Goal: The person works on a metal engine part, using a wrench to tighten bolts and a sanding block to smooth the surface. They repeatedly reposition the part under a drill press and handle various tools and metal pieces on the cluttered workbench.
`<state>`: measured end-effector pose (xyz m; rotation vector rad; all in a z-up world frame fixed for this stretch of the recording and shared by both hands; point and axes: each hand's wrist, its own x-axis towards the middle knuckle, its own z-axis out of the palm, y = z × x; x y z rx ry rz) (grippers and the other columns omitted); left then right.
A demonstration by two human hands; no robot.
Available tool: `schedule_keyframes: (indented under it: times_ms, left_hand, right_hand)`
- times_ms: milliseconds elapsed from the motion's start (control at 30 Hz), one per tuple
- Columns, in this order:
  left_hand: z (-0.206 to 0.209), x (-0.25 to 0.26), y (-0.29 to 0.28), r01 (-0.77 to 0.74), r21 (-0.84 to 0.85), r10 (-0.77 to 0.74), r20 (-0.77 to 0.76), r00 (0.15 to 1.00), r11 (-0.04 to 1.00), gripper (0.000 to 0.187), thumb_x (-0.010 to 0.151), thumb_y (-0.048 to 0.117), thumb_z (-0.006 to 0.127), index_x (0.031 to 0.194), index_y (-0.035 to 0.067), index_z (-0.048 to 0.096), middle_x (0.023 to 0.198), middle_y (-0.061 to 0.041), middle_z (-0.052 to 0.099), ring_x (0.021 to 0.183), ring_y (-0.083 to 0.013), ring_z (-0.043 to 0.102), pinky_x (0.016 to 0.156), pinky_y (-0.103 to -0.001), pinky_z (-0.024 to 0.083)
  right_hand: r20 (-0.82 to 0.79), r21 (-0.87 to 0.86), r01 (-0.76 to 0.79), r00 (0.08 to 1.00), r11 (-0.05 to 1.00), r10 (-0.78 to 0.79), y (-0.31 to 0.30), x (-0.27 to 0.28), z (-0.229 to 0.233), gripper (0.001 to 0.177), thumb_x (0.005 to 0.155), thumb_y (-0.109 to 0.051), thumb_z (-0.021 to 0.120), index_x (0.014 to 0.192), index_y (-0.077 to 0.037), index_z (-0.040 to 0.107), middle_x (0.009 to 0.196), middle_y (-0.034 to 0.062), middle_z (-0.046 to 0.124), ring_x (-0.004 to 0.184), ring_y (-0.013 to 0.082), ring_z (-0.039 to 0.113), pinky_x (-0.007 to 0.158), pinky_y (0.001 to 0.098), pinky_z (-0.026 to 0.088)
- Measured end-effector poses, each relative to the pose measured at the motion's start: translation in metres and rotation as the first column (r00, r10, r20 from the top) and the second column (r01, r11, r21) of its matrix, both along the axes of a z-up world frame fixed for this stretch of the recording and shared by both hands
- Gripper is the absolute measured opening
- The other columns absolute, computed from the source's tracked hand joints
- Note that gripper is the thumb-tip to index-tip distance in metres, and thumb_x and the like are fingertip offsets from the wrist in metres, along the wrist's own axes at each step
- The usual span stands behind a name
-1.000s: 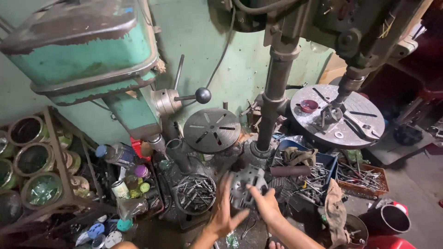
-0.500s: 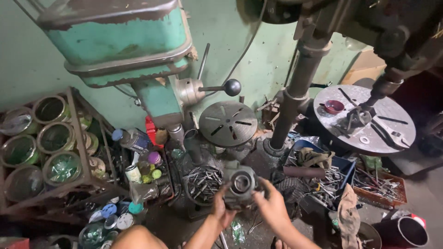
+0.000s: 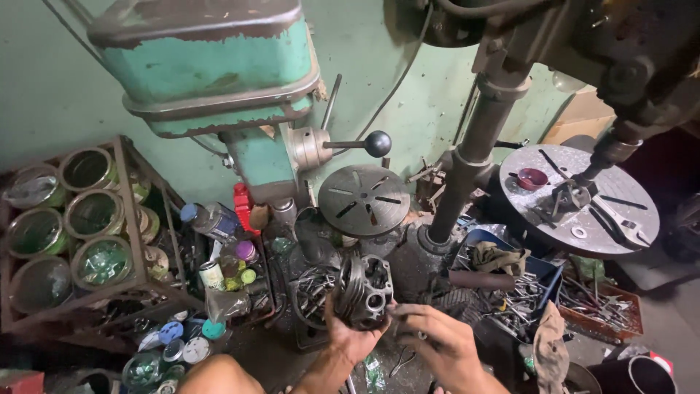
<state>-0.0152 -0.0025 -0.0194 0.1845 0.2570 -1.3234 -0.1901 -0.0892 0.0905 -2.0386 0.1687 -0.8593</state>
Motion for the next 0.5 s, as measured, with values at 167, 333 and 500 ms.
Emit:
schedule_keyframes:
  times_ms: [167, 333, 500]
  left_hand:
    - [-0.012, -0.005, -0.001, -0.010, -0.051, 0.012, 0.026, 1.000, 0.999, 0.080, 0.079, 0.074, 0.054, 0.124, 0.009, 0.068, 0.112, -0.018, 0.070, 0.099, -0.0363, 0.066, 0.080, -0.046, 0.059]
    - [-0.016, -0.004, 0.001, 0.017, 0.013, -0.017, 0.029, 0.999, 1.000, 0.082, 0.075, 0.078, 0.054, 0.118, 0.011, 0.070, 0.109, -0.014, 0.073, 0.097, -0.0315, 0.068, 0.084, -0.047, 0.057]
    - [-0.013, -0.010, 0.001, -0.022, -0.175, 0.047, 0.141, 0.989, 0.984, 0.070, 0.082, 0.073, 0.055, 0.114, 0.014, 0.072, 0.105, -0.012, 0.074, 0.095, -0.0293, 0.070, 0.088, -0.050, 0.056]
  right_hand:
    - [0.160, 0.023, -0.018, 0.987, 1.000, 0.014, 0.006, 0.005, -0.012, 0.033, 0.070, 0.011, 0.083, 0.100, 0.003, 0.074, 0.109, 0.0140, 0.076, 0.093, 0.0217, 0.079, 0.078, 0.0308, 0.066]
    - [0.402, -0.032, 0.080, 0.913, 0.996, -0.061, 0.013, 0.010, -0.012, 0.035, 0.073, 0.010, 0.081, 0.104, 0.004, 0.068, 0.107, 0.0162, 0.076, 0.102, 0.0263, 0.078, 0.089, 0.0363, 0.065]
    - [0.270, -0.040, 0.091, 0.960, 0.995, -0.077, 0.013, 0.016, -0.026, 0.036, 0.069, 0.008, 0.084, 0.102, 0.003, 0.069, 0.106, 0.0180, 0.077, 0.098, 0.0276, 0.079, 0.083, 0.0353, 0.065]
